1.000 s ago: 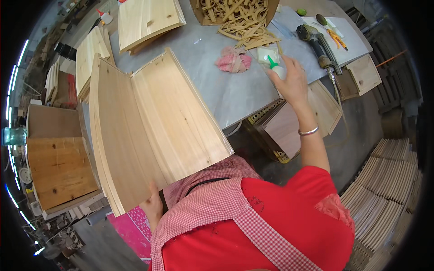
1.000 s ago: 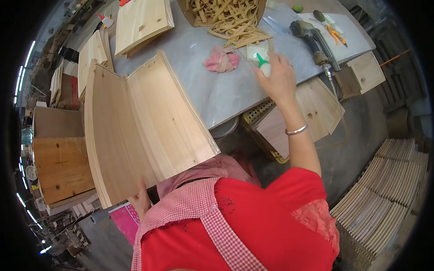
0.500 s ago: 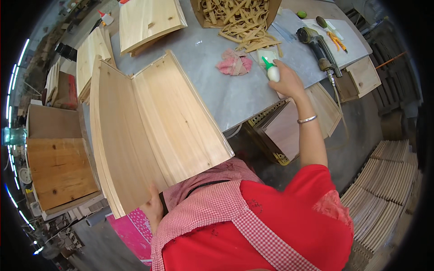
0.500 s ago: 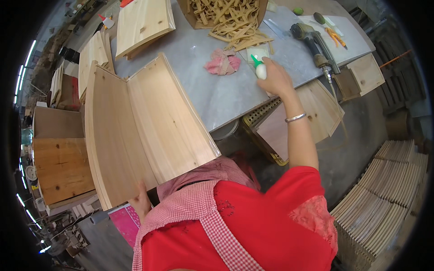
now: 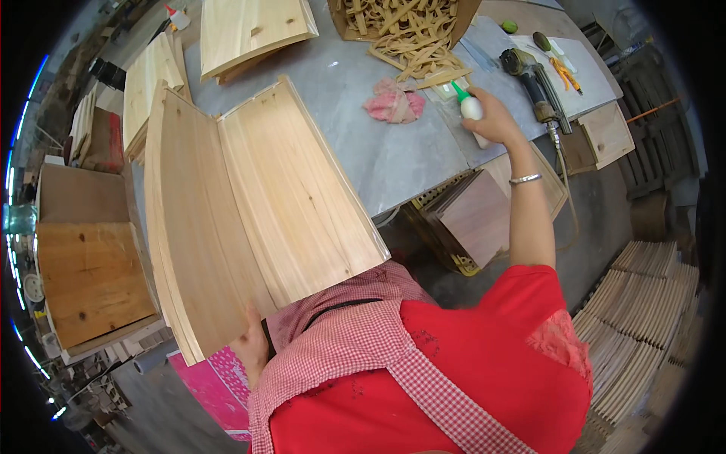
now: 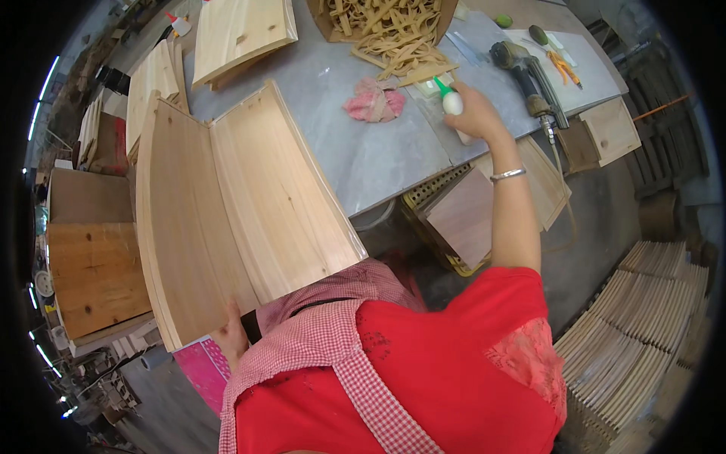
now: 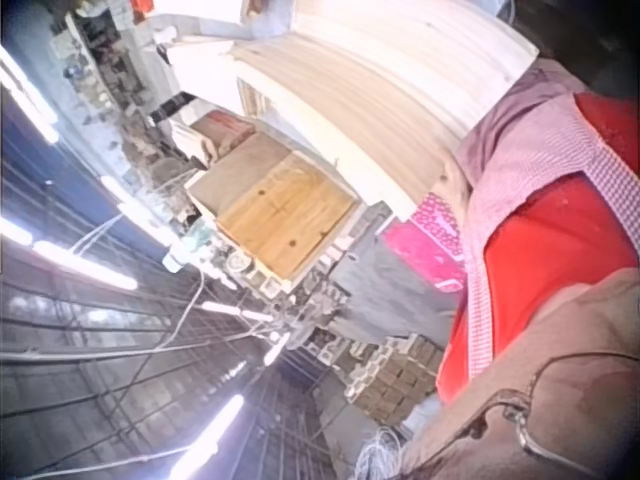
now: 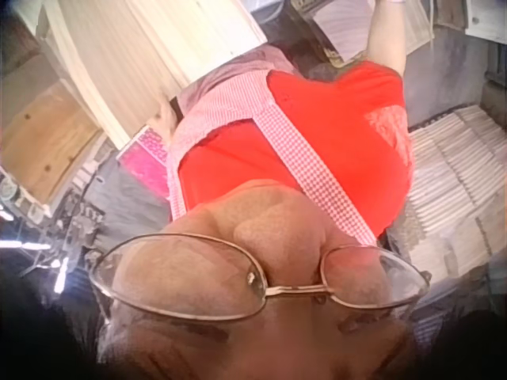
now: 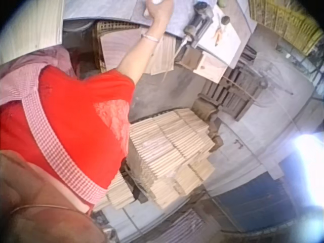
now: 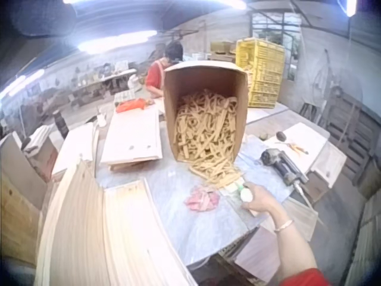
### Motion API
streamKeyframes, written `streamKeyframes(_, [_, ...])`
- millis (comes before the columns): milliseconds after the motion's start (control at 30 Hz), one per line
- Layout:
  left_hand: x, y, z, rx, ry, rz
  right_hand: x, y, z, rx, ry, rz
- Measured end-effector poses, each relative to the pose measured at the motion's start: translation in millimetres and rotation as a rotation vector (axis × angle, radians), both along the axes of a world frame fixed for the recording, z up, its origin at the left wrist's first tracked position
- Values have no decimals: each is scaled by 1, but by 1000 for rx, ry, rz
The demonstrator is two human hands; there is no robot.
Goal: The person applies glue to wooden panels using a glue bottle, fits the panels together into a box, secures the box with rubber bands, sets it aside, and applies glue to another batch of wooden panels.
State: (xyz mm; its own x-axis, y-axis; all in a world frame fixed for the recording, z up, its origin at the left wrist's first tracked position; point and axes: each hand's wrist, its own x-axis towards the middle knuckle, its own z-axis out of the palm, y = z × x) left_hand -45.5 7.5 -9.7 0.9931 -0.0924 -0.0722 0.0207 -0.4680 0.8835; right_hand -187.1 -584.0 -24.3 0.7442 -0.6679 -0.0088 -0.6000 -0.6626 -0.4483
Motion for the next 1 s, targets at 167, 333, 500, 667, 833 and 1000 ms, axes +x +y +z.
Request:
streamKeyframes(167, [0, 3, -4, 44, 12, -1, -4, 28, 13, -249, 146, -40])
streamKeyframes(333, [0, -2, -2, 38, 11, -3, 63, 71, 7, -268, -323, 190])
streamKeyframes(500, [0, -7, 3, -5, -62, -4, 125, 91, -9, -153, -275, 135])
streamKeyframes(667, [-1, -11, 5, -35, -105, -24, 118, 34, 10, -178, -368, 92])
streamKeyframes(833, [-2, -10, 7, -2, -61, -16, 79, -34, 14, -379, 71, 45])
streamKeyframes(1000, [-3, -9, 6, 27, -48, -6, 82, -62, 13, -284, 106, 118])
